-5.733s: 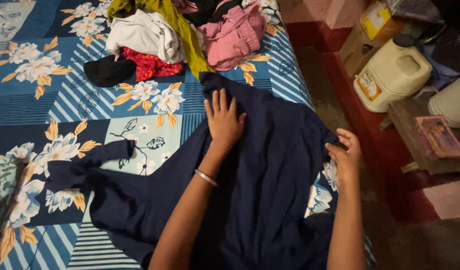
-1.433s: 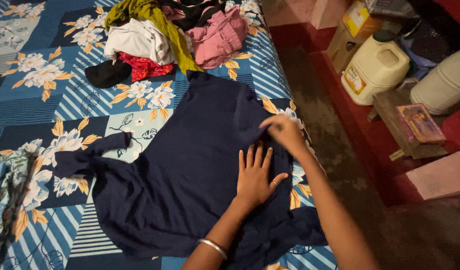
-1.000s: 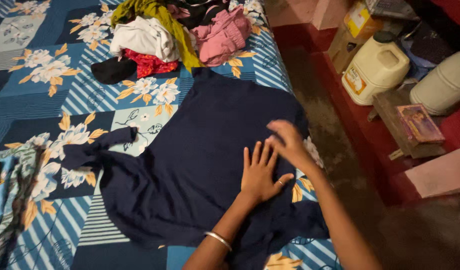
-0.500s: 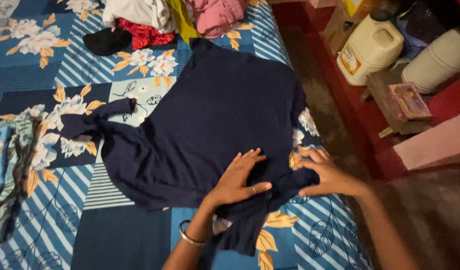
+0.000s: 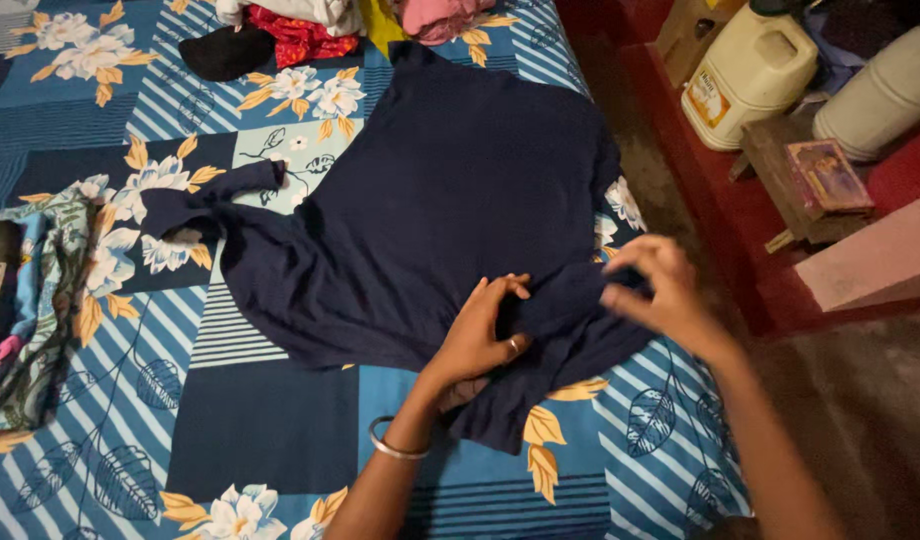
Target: The person folds a dark blue long-sleeved shirt on a bed, smoothing and aligning the fabric before folding it into a compact rectangle and placing it on a stack. The person then picks up a yellow garment and begins to unfold it.
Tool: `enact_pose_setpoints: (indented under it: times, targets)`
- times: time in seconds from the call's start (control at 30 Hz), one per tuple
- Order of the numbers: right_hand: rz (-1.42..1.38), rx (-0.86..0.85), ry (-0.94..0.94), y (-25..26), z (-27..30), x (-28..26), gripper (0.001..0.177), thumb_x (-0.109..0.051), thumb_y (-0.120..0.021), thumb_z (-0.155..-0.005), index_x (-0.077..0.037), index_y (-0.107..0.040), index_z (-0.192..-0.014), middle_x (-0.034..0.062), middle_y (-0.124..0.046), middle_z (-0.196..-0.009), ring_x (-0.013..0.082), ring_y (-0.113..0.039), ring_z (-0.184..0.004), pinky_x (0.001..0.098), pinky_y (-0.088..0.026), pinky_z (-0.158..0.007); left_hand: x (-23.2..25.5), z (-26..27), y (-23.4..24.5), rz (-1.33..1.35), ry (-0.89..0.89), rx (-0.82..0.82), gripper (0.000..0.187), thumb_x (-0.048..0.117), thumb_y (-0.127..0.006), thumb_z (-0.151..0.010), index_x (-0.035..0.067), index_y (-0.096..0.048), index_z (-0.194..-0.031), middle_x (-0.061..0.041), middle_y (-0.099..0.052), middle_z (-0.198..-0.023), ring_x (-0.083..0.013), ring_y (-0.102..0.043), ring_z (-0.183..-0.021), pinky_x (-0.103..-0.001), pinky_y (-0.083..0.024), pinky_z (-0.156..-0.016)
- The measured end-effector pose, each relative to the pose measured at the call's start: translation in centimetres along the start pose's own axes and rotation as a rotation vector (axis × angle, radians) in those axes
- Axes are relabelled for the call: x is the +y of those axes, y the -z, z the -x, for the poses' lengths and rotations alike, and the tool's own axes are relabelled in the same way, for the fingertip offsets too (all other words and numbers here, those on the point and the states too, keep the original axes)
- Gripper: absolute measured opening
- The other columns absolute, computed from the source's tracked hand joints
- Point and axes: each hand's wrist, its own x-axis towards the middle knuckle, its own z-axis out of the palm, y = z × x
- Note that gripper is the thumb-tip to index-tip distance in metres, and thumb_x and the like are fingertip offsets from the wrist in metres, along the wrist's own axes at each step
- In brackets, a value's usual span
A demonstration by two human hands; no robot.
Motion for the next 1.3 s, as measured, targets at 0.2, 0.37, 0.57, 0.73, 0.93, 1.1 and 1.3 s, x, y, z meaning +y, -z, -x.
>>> enact_pose_setpoints:
  times: [0.2,0.37,0.57,0.73,0.93,1.1,1.3]
  targets:
    - [0.076,-0.622,0.049,-1.3,0.4,-7.5,0.041,-0.046,-0.086,-0.069,-0.020,-0.075,-0.098,0.0057,-0.061,-0.099,0.0244,-0.053,-0.101,0.0412,-0.033,-0.094,-1.6,-0.1,-0.5,0.195,0.072,0.078,0.032,0.010,-0.074,-0.084,0.009,-0.060,-0.113,-0.015,-0.062,-0.144,-0.0290,-0.052,-0.142,-0.052,-0.021,-0.125]
    - [-0.256,-0.965,-0.214,-1.1,-0.1,-3.0,0.024,-0.039,-0.077,-0.087,-0.016,-0.075,-0.093,0.0046,-0.061,-0.070,0.0125,-0.052,-0.067,0.0344,-0.043,-0.064,-3.8,0.2,0.1,0.277,0.002,-0.014,0.035,-0.005,-0.053,-0.095,0.009,-0.066,-0.124,-0.011,-0.062,-0.150,-0.0273,-0.054,-0.146,-0.053,-0.007,-0.133]
    - [-0.571,0.144,-0.479,-6.0,-8.7,5.8,0.039,-0.044,-0.058,-0.106,-0.009,-0.068,-0.120,0.0005,-0.064,-0.108,0.0103,-0.057,-0.098,0.0261,-0.043,-0.084,-2.3,-0.1,0.1,0.303,0.061,-0.072,0.052,0.004,-0.069,-0.090,0.007,-0.055,-0.140,-0.011,-0.057,-0.147,-0.0257,-0.044,-0.148,-0.053,-0.011,-0.128]
    - [-0.829,0.168,-0.545,-9.8,-10.8,4.1,0.048,-0.051,-0.059,-0.097,-0.014,-0.061,-0.126,0.0028,-0.068,-0.117,0.0176,-0.064,-0.111,0.0353,-0.048,-0.095,1.6,-0.2,0.9,0.212,0.144,0.033,0.083,0.034,-0.086,-0.075,0.004,-0.052,-0.145,-0.012,-0.058,-0.144,-0.0283,-0.052,-0.140,-0.048,-0.037,-0.121]
    - [0.157,-0.085,-0.142,-8.0,-7.3,2.9,0.050,-0.048,-0.076,-0.085,-0.007,-0.077,-0.114,0.0171,-0.071,-0.113,0.0329,-0.066,-0.106,0.0431,-0.050,-0.091,2.9,-1.2,-1.7,-0.455,-0.037,0.195,0.072,0.047,-0.090,-0.057,0.002,-0.070,-0.110,-0.016,-0.066,-0.119,-0.0361,-0.058,-0.116,-0.048,-0.043,-0.101]
    - [-0.312,-0.202,-0.355,-8.7,-8.8,2.5,0.060,-0.048,-0.073,-0.087,0.000,-0.068,-0.124,0.0106,-0.076,-0.118,0.0192,-0.069,-0.112,0.0363,-0.053,-0.101,0.7,-1.9,-2.6,-0.270,0.099,0.246,0.035,0.041,-0.081,-0.082,0.008,-0.076,-0.095,-0.007,-0.069,-0.099,-0.0286,-0.064,-0.095,-0.042,-0.050,-0.082]
    - [-1.369,0.081,-0.434,-9.3,-14.2,-1.1,0.065,-0.036,-0.068,-0.099,0.008,-0.052,-0.144,0.0100,-0.061,-0.142,0.0163,-0.054,-0.136,0.0316,-0.035,-0.120,-1.2,0.4,-0.3,0.366,0.431,0.099,0.044,0.041,-0.072,-0.103,-0.003,-0.069,-0.102,-0.003,-0.060,-0.076,-0.0112,-0.057,-0.070,-0.030,-0.048,-0.058]
